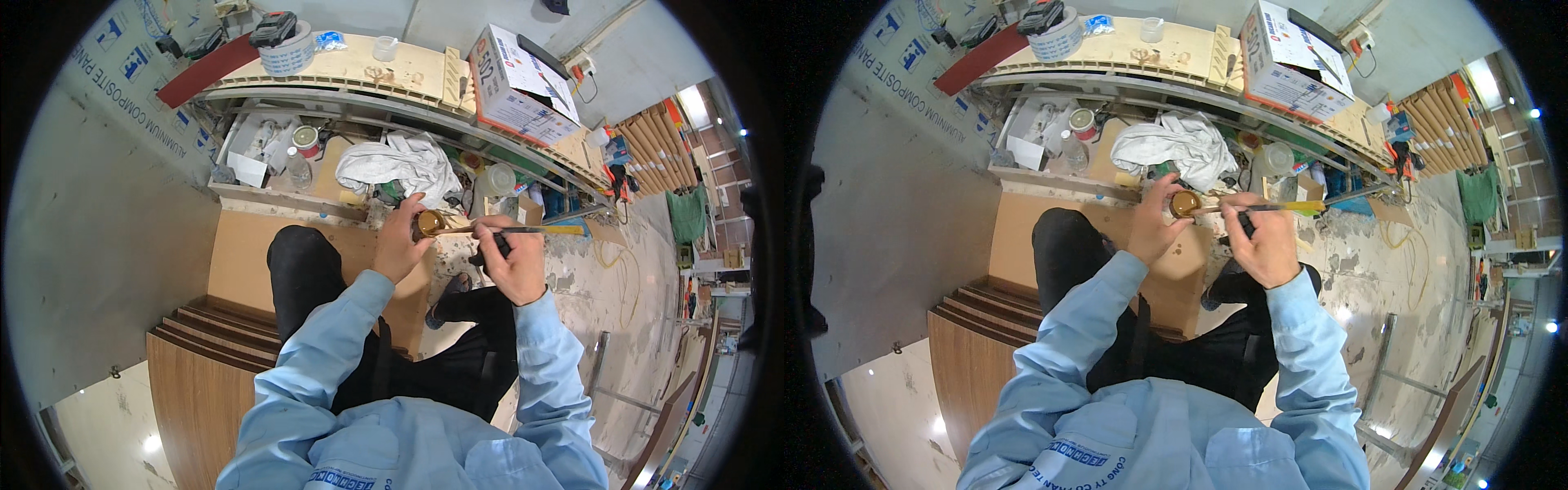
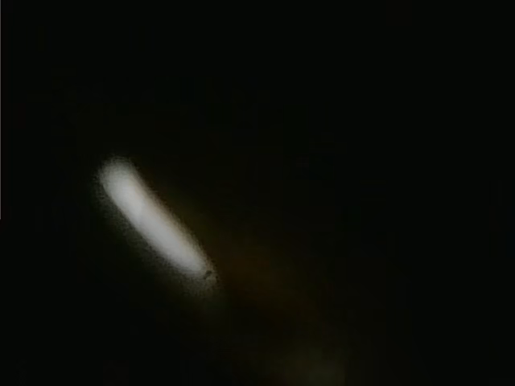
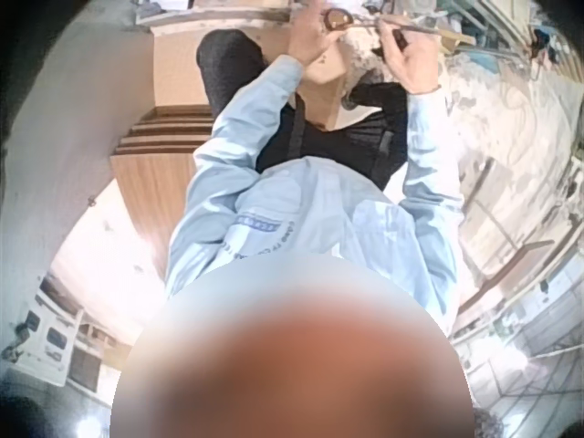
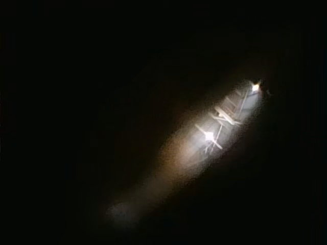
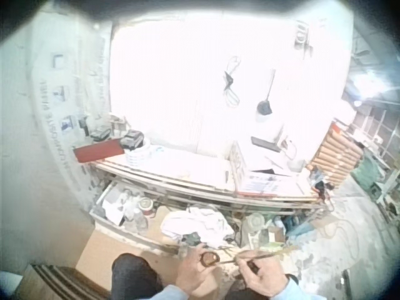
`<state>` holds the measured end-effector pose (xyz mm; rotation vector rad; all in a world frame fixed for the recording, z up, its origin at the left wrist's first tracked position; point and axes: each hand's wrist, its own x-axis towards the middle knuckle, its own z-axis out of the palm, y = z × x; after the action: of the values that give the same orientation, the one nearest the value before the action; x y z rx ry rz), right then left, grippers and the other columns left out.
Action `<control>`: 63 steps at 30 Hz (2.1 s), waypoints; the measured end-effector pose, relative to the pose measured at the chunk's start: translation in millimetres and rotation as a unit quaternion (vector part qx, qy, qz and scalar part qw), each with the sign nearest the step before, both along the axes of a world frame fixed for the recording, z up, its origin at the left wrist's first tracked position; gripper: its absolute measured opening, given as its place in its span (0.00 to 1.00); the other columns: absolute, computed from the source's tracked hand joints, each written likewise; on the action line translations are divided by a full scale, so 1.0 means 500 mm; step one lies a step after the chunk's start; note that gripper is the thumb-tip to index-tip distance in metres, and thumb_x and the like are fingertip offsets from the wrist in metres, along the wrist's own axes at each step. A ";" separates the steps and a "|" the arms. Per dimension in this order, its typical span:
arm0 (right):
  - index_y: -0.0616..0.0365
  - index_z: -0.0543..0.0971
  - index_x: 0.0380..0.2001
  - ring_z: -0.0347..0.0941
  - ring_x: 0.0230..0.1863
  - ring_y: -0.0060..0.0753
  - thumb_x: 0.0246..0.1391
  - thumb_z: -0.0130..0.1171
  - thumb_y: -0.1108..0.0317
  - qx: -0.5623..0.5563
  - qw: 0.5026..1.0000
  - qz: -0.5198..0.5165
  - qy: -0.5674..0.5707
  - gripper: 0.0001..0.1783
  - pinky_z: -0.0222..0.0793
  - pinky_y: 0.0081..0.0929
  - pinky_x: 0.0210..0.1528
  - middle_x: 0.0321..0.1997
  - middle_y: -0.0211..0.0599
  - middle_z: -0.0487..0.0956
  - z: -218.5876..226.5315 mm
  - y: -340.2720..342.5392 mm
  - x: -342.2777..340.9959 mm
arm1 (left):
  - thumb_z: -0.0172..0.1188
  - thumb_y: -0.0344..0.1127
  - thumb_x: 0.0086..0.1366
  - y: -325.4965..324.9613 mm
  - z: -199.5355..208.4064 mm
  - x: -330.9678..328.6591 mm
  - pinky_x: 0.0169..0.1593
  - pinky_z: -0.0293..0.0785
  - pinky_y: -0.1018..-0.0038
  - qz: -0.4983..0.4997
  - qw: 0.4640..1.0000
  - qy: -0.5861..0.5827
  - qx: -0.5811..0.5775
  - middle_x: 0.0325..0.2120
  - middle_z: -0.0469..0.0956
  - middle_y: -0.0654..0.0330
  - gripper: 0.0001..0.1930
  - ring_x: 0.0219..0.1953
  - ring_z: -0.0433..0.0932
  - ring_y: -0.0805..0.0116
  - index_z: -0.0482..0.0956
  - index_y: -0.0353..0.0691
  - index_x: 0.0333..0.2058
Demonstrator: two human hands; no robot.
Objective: The person prepares a finish by pouring liquid into a small container and stirring it with a stick. They then use a brush to apply the finish along the edge of a large wooden panel.
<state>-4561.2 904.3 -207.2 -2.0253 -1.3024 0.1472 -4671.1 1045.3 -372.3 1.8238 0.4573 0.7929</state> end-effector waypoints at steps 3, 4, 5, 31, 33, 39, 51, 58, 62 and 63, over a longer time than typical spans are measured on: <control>0.66 0.86 0.36 0.85 0.37 0.52 0.62 0.64 0.72 0.016 0.999 -0.029 -0.012 0.08 0.79 0.38 0.42 0.40 0.47 0.88 -0.003 0.000 0.003 | 0.78 0.26 0.52 0.000 0.001 0.000 0.54 0.77 0.64 0.003 0.999 0.017 0.040 0.53 0.82 0.54 0.45 0.53 0.82 0.56 0.65 0.42 0.68; 0.67 0.86 0.37 0.84 0.35 0.46 0.63 0.64 0.71 0.022 1.000 -0.015 -0.007 0.08 0.78 0.36 0.40 0.38 0.46 0.87 -0.004 0.001 0.003 | 0.78 0.27 0.52 0.000 0.002 0.000 0.54 0.77 0.64 0.005 0.999 0.019 0.041 0.53 0.82 0.54 0.45 0.53 0.82 0.55 0.65 0.42 0.68; 0.68 0.86 0.37 0.84 0.33 0.40 0.64 0.64 0.71 0.032 0.999 -0.005 0.001 0.09 0.77 0.33 0.38 0.37 0.44 0.87 -0.005 0.002 0.004 | 0.78 0.27 0.52 -0.001 0.003 -0.001 0.53 0.77 0.64 -0.002 0.999 0.027 0.038 0.53 0.82 0.54 0.45 0.53 0.82 0.55 0.65 0.42 0.68; 0.66 0.86 0.38 0.84 0.32 0.35 0.66 0.63 0.72 0.042 0.998 -0.038 -0.029 0.08 0.77 0.29 0.38 0.33 0.42 0.87 -0.011 -0.004 0.006 | 0.79 0.27 0.52 -0.001 -0.005 0.002 0.55 0.78 0.63 0.005 1.000 0.018 0.021 0.53 0.83 0.55 0.46 0.54 0.83 0.57 0.64 0.44 0.68; 0.67 0.86 0.38 0.84 0.32 0.35 0.66 0.63 0.72 0.048 0.999 -0.013 -0.008 0.08 0.77 0.30 0.38 0.33 0.42 0.87 -0.013 -0.004 0.005 | 0.79 0.27 0.52 0.000 -0.005 0.003 0.55 0.78 0.63 0.000 1.000 0.019 0.015 0.52 0.83 0.55 0.46 0.54 0.83 0.57 0.64 0.44 0.68; 0.67 0.86 0.39 0.83 0.32 0.35 0.66 0.64 0.71 0.055 0.997 -0.012 -0.045 0.09 0.77 0.31 0.38 0.34 0.42 0.87 -0.009 -0.007 0.004 | 0.78 0.27 0.52 0.000 0.000 0.000 0.55 0.78 0.62 0.007 1.000 0.020 0.017 0.53 0.83 0.55 0.46 0.54 0.83 0.56 0.64 0.45 0.68; 0.65 0.86 0.36 0.85 0.38 0.51 0.62 0.64 0.71 0.023 0.999 -0.024 0.003 0.08 0.78 0.38 0.41 0.38 0.46 0.87 -0.003 -0.003 0.006 | 0.79 0.26 0.52 -0.002 -0.003 0.002 0.57 0.78 0.62 -0.001 1.000 0.010 0.005 0.53 0.83 0.53 0.45 0.55 0.83 0.55 0.65 0.45 0.68; 0.66 0.85 0.35 0.85 0.35 0.48 0.63 0.63 0.72 0.032 0.999 -0.024 -0.004 0.07 0.77 0.35 0.38 0.37 0.46 0.87 0.004 -0.001 0.006 | 0.79 0.26 0.52 -0.001 0.002 0.000 0.57 0.78 0.63 0.005 1.000 0.015 0.013 0.53 0.82 0.53 0.45 0.55 0.83 0.55 0.65 0.44 0.68; 0.68 0.86 0.38 0.84 0.34 0.37 0.65 0.63 0.72 0.036 0.999 0.010 0.014 0.08 0.77 0.31 0.39 0.35 0.43 0.87 0.002 -0.001 0.006 | 0.79 0.26 0.52 -0.001 0.003 0.001 0.57 0.78 0.63 -0.009 1.000 0.021 0.002 0.53 0.82 0.53 0.45 0.54 0.83 0.55 0.65 0.44 0.68; 0.68 0.86 0.38 0.84 0.34 0.37 0.65 0.64 0.72 0.028 0.999 0.024 0.012 0.08 0.77 0.31 0.39 0.35 0.43 0.88 0.002 -0.002 0.006 | 0.79 0.26 0.52 -0.002 0.003 0.000 0.57 0.78 0.63 -0.004 1.000 0.019 0.011 0.53 0.83 0.53 0.46 0.54 0.83 0.55 0.65 0.44 0.68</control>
<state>-4558.4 903.1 -206.5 -1.9418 -1.3255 0.1553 -4671.0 1044.4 -370.9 1.8628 0.4672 0.7620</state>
